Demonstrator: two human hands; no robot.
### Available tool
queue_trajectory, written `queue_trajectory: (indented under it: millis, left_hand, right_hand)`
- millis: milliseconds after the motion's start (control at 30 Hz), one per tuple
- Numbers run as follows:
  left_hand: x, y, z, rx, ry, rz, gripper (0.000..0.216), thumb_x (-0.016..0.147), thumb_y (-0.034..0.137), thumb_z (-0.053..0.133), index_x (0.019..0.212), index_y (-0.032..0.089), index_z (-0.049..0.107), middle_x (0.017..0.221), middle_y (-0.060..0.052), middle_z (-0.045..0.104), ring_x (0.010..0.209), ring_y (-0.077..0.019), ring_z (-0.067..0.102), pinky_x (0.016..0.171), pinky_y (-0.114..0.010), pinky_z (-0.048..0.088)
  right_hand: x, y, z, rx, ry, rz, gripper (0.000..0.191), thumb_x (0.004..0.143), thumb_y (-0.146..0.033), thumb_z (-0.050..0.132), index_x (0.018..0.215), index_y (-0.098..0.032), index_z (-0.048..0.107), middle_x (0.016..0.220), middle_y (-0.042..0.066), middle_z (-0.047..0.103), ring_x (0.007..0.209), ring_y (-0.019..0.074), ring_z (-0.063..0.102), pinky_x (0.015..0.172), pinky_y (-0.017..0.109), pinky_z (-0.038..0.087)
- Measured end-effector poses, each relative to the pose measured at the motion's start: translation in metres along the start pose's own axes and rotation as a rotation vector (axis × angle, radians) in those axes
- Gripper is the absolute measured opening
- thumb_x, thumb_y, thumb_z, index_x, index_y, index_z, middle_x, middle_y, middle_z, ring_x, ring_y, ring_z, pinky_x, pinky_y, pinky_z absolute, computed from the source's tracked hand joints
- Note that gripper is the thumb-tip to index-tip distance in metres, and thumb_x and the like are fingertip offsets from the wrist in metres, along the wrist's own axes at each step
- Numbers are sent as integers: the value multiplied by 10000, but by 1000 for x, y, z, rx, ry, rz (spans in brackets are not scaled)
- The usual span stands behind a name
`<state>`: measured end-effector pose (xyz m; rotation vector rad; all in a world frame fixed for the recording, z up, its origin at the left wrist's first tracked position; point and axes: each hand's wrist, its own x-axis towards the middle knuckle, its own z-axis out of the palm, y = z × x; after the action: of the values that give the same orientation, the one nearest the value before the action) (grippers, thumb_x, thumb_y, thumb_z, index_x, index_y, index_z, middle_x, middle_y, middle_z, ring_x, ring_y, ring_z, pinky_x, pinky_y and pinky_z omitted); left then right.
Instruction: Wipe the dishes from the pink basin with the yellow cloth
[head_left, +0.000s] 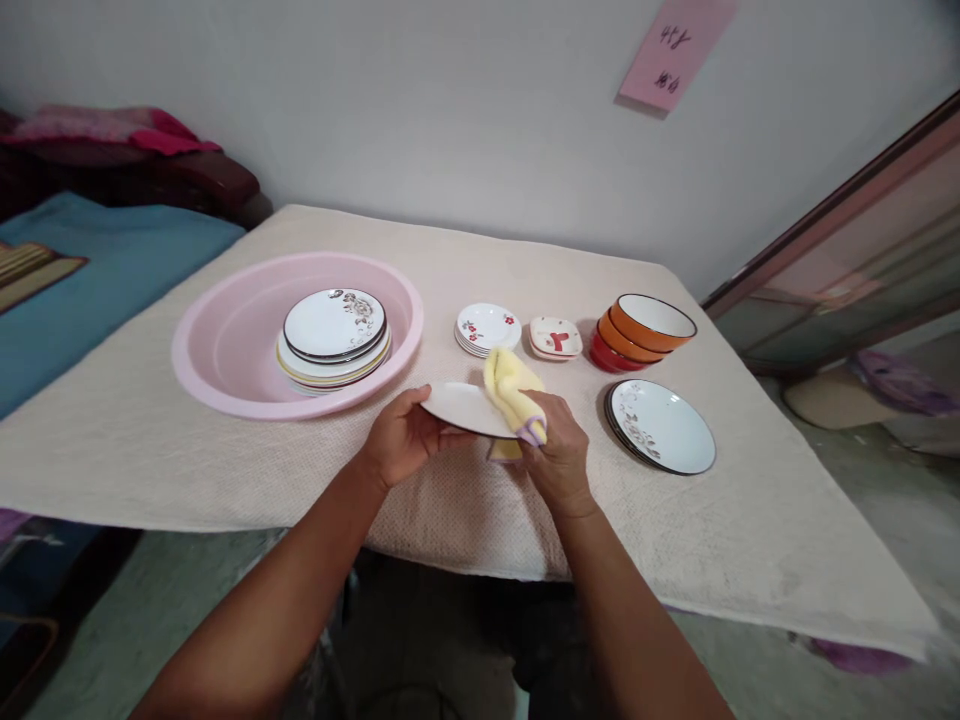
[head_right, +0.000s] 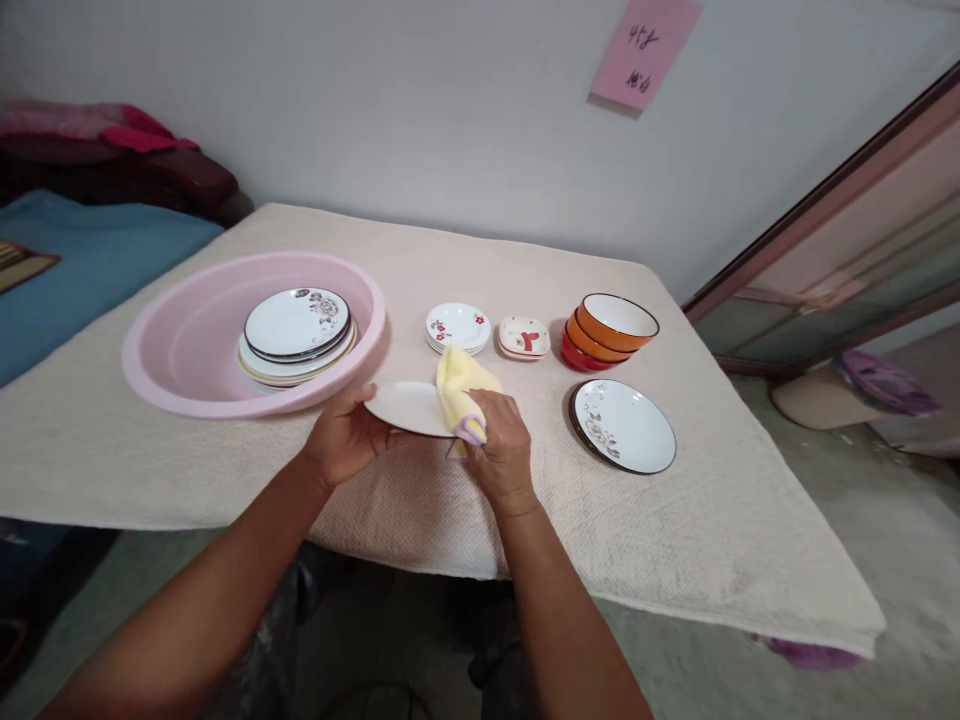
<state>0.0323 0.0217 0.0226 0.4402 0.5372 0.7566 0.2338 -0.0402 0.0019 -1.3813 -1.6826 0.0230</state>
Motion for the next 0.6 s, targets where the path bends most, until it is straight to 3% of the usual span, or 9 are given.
queue_trajectory:
  millis: [100,200,267,333,467,600]
  left_hand:
    - [-1,6,-3,118,-17,-41,439,831,480,465,1019,110,607,1018,-160,660,893,-271,651,620,-352,548]
    - [0,7,-7,290,237,157,414,796,500,517,884,108,621,770,-87,643,642,-162,625,450,-217,460]
    - [1,5,-8,414,357,307,357,762,465,584,860,123,620,748,-54,621,642,-138,603,456,-194,447]
    - [2,1,-7,517,304,331,352,748,451,612,896,131,624,847,-77,641,761,-168,618,523,-215,484]
    - [1,-10,-1,602,24,223,375,776,451,593,968,131,631,975,-126,659,804,-205,623,547,-257,506]
    - [-1,-19,1,639,3,170,370,738,393,662,1012,145,648,934,-117,681,734,-208,626,514,-273,518]
  right_hand:
    - [1,0,-1,175,75,301,274,796,-348,592,999,-170,642,947,83,673,868,224,625,805,379,506]
    - [4,-4,-2,501,204,644,346,732,-368,677,990,-141,643,898,74,702,780,218,653,720,368,540]
    - [7,-7,-2,717,258,762,396,713,-362,697,1032,-137,631,913,79,711,786,226,666,712,375,555]
    - [9,-10,-3,872,262,807,437,708,-352,703,1084,-147,614,965,84,709,839,239,673,746,389,561]
    - [7,-15,-5,1016,141,882,505,722,-375,691,1156,-143,576,1068,117,684,866,274,681,749,416,569]
    - [1,-16,-3,1047,-53,954,515,729,-412,683,1154,-142,575,1043,120,693,807,282,692,687,418,576]
